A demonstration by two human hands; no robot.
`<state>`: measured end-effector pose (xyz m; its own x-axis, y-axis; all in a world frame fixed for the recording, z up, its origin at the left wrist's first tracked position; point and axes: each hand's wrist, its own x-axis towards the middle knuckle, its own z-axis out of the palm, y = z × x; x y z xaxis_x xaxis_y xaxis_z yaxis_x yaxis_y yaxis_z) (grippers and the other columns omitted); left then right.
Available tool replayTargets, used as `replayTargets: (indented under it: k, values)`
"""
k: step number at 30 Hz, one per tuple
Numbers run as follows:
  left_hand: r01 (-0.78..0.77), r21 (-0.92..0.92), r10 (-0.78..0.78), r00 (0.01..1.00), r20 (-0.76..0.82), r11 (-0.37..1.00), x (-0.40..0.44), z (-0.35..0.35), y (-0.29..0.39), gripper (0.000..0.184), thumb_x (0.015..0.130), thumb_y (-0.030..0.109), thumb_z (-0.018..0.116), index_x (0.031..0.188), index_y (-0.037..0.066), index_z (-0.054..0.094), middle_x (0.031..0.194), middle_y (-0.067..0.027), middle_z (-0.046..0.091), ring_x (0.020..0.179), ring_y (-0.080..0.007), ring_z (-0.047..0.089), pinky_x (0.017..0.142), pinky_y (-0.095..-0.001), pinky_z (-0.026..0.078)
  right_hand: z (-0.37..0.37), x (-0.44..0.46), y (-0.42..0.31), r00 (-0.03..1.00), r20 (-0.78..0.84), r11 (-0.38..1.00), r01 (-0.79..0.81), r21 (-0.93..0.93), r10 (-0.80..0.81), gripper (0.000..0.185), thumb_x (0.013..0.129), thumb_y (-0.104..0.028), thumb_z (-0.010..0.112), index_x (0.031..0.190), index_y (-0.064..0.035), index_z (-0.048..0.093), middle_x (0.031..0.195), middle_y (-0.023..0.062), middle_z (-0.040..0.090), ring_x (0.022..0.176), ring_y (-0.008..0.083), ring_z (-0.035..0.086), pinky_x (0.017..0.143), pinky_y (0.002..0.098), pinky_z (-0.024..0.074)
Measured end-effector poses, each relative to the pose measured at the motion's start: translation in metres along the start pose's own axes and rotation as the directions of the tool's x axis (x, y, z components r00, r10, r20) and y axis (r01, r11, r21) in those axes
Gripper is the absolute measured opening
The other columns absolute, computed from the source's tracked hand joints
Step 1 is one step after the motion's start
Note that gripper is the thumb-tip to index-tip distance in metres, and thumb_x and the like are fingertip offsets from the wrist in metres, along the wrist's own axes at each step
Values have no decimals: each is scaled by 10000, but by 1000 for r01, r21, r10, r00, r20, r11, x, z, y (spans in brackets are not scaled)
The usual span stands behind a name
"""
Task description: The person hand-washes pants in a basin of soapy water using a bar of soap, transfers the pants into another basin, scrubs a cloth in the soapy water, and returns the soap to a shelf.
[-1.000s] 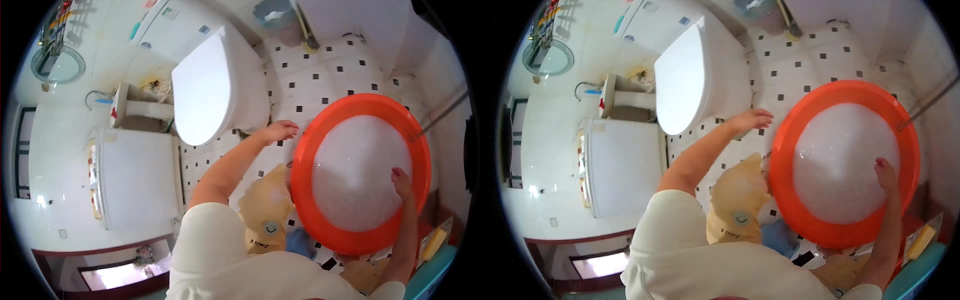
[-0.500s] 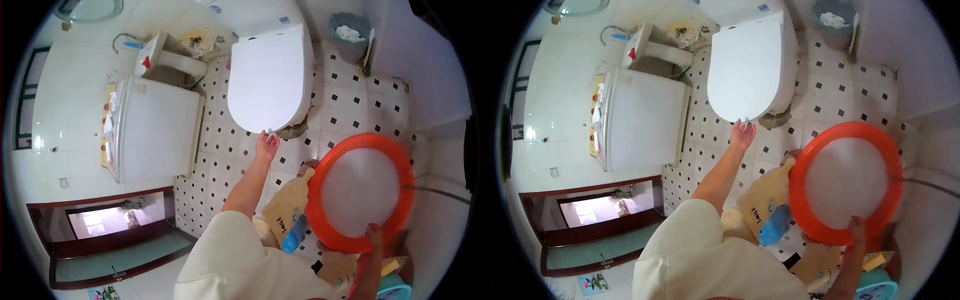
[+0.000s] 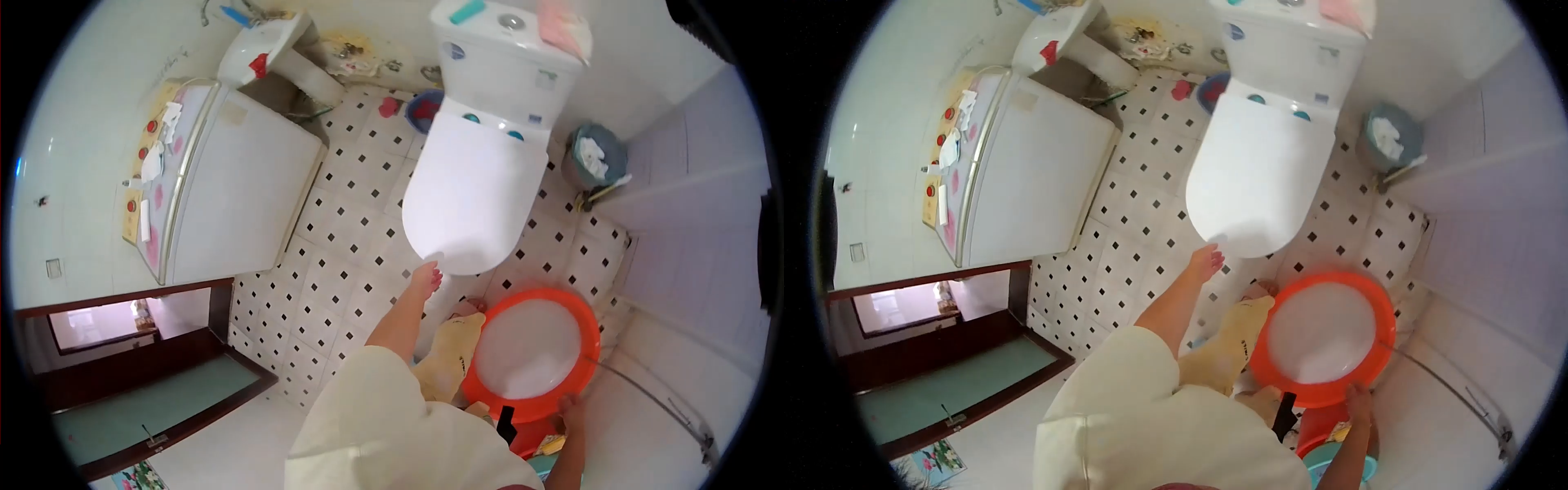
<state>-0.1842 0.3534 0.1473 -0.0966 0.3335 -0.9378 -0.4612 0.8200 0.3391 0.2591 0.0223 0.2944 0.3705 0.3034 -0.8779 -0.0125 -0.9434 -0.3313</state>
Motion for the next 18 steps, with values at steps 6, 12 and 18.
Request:
replayTargets:
  k: [6,12,18]
  values:
    - [-67,95,61,996,65,993,-44,-48,54,286,803,226,595,1027,67,515,954,-93,578,863,-211,572,751,-334,468,44,-43,-108,976,163,989,144,12,-144,318,823,-179,544,1094,-13,539,956,91,596,829,178,582,740,310,461]
    - [-153,270,154,988,15,951,-83,-93,77,181,809,238,524,888,80,560,805,-39,570,686,-155,570,605,-279,468,54,-44,-128,965,208,983,175,-51,-161,291,837,-146,512,1100,-21,526,912,93,602,804,177,594,674,285,465]
    - [-219,341,195,975,104,914,-137,-148,92,280,819,261,570,1041,92,545,858,-29,592,762,-138,587,680,-278,474,46,-37,-100,968,216,964,173,-203,-129,259,875,-160,485,1097,-32,521,881,92,611,719,185,605,626,285,486]
